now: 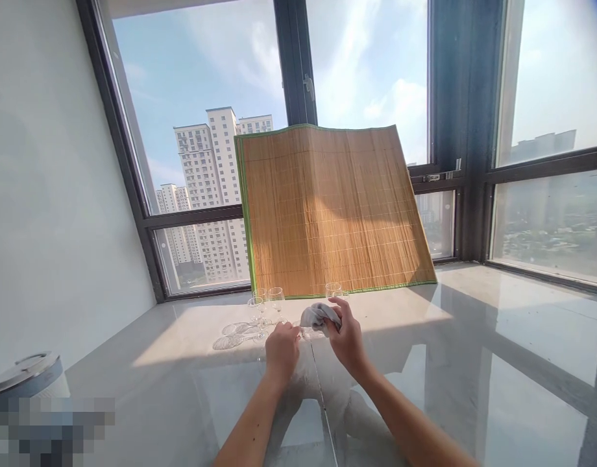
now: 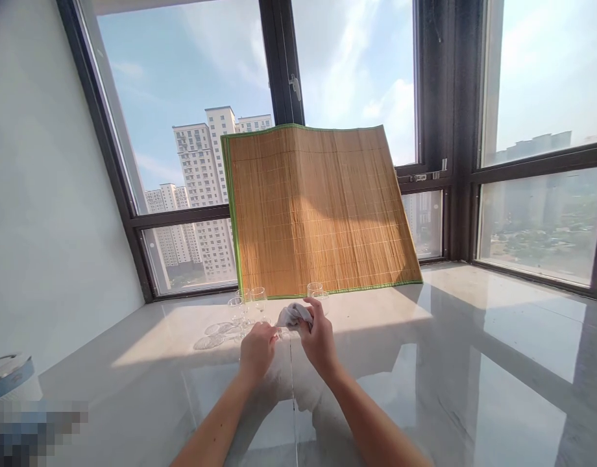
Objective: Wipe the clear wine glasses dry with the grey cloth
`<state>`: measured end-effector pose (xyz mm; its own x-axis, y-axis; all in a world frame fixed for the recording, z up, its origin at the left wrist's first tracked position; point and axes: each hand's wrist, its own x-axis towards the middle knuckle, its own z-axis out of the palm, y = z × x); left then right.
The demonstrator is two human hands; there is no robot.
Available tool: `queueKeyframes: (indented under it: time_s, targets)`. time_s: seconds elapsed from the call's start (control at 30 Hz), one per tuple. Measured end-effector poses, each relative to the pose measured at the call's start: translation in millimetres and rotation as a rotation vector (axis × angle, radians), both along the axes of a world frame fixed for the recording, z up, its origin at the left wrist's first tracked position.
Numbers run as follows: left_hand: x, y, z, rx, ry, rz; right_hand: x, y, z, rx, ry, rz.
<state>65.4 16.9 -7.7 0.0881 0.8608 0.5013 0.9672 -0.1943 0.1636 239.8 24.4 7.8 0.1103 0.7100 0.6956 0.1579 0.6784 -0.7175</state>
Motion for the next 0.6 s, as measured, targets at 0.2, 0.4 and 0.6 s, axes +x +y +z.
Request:
queueKeyframes:
  time_s: [0.2, 0.4, 0.6]
  targets:
    - [-4.2, 1.0, -3.1, 0.043, -0.105, -0.051, 13.2, 8.6, -2.4, 0.007, -0.120, -0.163]
    - [-10.0, 5.1, -4.9, 0.118, -0.251, 0.053, 14.0, 12.1, -3.3, -0.081, -0.095, -0.148]
    - [-18.2, 5.6, -4.9, 0.052, -0.221, 0.114, 12.0, 12.2, 2.0, -0.357, 0.040, 0.245]
